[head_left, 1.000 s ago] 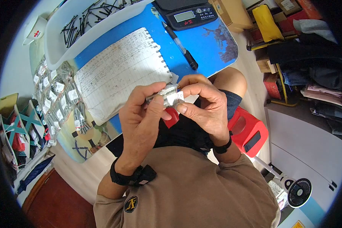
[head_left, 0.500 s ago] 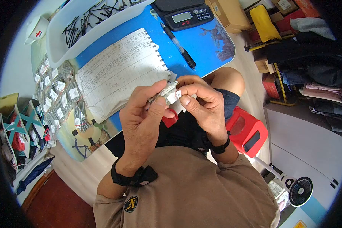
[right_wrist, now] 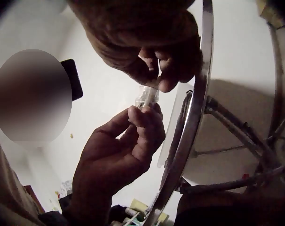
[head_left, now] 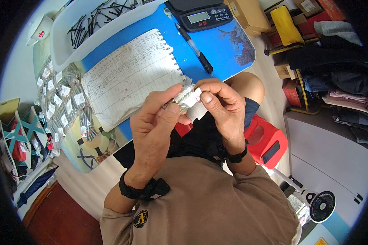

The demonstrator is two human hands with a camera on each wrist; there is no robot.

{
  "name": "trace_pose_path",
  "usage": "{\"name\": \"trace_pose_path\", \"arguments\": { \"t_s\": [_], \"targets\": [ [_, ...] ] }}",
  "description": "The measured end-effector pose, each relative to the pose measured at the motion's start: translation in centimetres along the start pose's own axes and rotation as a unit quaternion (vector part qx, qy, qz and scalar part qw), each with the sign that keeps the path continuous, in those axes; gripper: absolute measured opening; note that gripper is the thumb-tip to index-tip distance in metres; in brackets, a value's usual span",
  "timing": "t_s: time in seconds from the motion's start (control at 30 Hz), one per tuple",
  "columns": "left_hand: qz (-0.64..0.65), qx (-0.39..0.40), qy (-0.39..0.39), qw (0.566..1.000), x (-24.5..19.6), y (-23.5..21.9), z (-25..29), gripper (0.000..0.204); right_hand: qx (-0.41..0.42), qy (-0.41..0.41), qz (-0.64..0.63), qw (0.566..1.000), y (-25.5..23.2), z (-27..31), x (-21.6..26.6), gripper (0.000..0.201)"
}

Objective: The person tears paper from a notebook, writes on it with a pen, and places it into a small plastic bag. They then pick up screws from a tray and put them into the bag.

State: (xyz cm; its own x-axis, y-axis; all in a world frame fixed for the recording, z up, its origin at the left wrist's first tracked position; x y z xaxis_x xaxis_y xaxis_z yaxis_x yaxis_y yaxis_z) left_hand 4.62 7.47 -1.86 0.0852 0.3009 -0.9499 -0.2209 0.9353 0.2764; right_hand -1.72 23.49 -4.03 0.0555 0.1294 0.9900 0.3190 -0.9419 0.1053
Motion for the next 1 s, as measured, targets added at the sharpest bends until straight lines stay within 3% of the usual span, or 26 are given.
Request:
{"name": "trace_pose_path", "arguments": {
  "t_s": [0.1, 0.17, 0.3, 0.37, 0.5, 0.57, 0.9, 1.0],
  "targets": [
    [0.009, -0.002, 0.003, 1.000, -0.1, 0.1, 0.0, 0.032, 0.004, 0.013, -0.012, 1.000, 0.1, 0.2, -0.1, 0.008],
    [0.004, 0.001, 0.003, 1.000, -0.2, 0.0, 0.1, 0.032, -0.003, 0.070, -0.059, 0.996, 0.3, 0.4, 0.2, 0.009],
    [-0.003, 0.001, 0.005, 1.000, -0.2, -0.1, 0.0, 0.032, -0.020, 0.066, -0.053, 0.996, 0.4, 0.6, -0.1, 0.009],
    [-0.003, 0.002, 0.003, 1.000, -0.1, -0.2, 0.1, 0.031, -0.001, -0.015, -0.020, 1.000, 0.3, 0.4, -0.2, 0.008],
    [-0.002, 0.006, -0.012, 1.000, -0.1, -0.3, 0.1, 0.031, 0.015, 0.024, 0.006, 1.000, 0.0, 0.1, 0.1, 0.009],
    [-0.007, 0.004, -0.007, 1.000, -0.1, -0.3, 0.1, 0.031, 0.036, -0.025, 0.003, 0.999, 0.0, -0.1, 0.0, 0.010],
    [0.008, 0.010, -0.008, 1.000, 0.0, -0.6, -0.1, 0.031, 0.058, -0.004, 0.020, 0.998, -0.3, -0.6, -0.2, 0.014],
    [0.001, 0.004, 0.010, 1.000, 0.3, -0.6, -0.2, 0.031, 0.038, -0.044, 0.043, 0.997, 0.0, -0.7, 0.4, 0.014]
  ]
}}
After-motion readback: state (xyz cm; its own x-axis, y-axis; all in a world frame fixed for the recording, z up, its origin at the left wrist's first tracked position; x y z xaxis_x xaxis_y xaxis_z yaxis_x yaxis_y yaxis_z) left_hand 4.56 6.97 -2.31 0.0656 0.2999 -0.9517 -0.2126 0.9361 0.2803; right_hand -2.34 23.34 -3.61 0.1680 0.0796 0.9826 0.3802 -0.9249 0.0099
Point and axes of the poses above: each hand's wrist, its own z-axis away from the middle knuckle, its own y-axis out of the palm, x = y × z, the point moved 2 cm from there along -z, towards the middle knuckle, and after that the axes turned 2 degrees about -z, right-handed, at the moved point
